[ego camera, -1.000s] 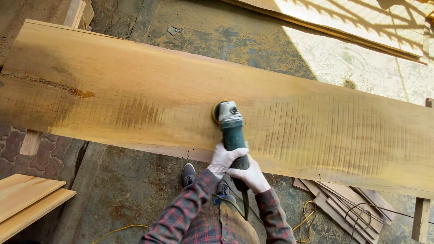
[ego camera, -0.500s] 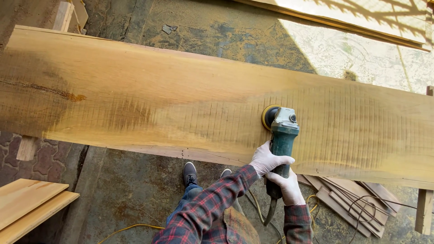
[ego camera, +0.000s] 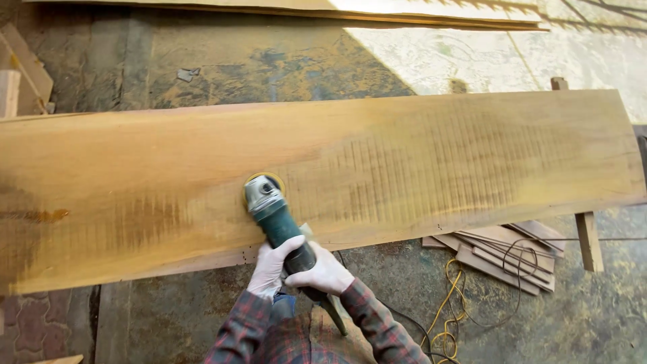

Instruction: The person uses a handheld electric sander to sand the surface of long wooden boards resting on supports, moving the sander back and forth along the boards to smooth the wood. The person works on one board, then moves to sand additional boards laid out in the workshop.

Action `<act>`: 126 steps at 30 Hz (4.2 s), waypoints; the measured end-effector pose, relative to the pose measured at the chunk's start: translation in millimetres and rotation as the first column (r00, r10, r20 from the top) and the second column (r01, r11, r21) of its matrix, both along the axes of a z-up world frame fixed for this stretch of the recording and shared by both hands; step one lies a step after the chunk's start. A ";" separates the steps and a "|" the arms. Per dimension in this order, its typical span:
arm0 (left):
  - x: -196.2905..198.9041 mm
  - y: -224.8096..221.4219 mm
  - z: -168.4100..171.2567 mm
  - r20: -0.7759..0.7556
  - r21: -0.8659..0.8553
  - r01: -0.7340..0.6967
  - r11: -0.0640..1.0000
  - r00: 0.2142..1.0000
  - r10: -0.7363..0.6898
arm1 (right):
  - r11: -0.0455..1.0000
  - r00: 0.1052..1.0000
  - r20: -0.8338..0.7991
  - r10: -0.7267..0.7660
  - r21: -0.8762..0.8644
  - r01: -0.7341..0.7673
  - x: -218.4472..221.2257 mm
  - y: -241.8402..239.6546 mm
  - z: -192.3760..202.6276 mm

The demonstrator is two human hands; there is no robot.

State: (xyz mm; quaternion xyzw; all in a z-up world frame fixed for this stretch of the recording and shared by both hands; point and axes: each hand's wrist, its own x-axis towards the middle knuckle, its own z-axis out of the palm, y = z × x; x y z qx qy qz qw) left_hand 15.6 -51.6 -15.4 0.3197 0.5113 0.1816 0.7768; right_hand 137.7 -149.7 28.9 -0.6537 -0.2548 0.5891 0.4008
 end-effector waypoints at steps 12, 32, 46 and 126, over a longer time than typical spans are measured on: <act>59.7 -61.4 -19.3 0.060 0.011 -0.047 0.999 0.997 0.047 | 0.999 0.985 0.167 0.051 -0.010 -0.050 45.8 -67.4 -19.6; 130.7 -122.7 8.1 0.067 0.047 0.286 0.957 0.955 -0.289 | 0.934 0.938 -0.006 -0.347 -0.097 0.345 79.8 -152.8 -47.8; 145.2 -144.8 11.6 0.108 0.019 0.317 0.948 0.942 -0.317 | 0.940 0.954 0.028 -0.298 -0.164 0.298 83.8 -183.8 -52.4; -96.6 -26.9 -2.5 0.183 0.101 -0.095 0.990 0.980 0.075 | 0.995 0.998 0.006 -0.058 -0.084 0.058 -116.4 -29.3 -51.3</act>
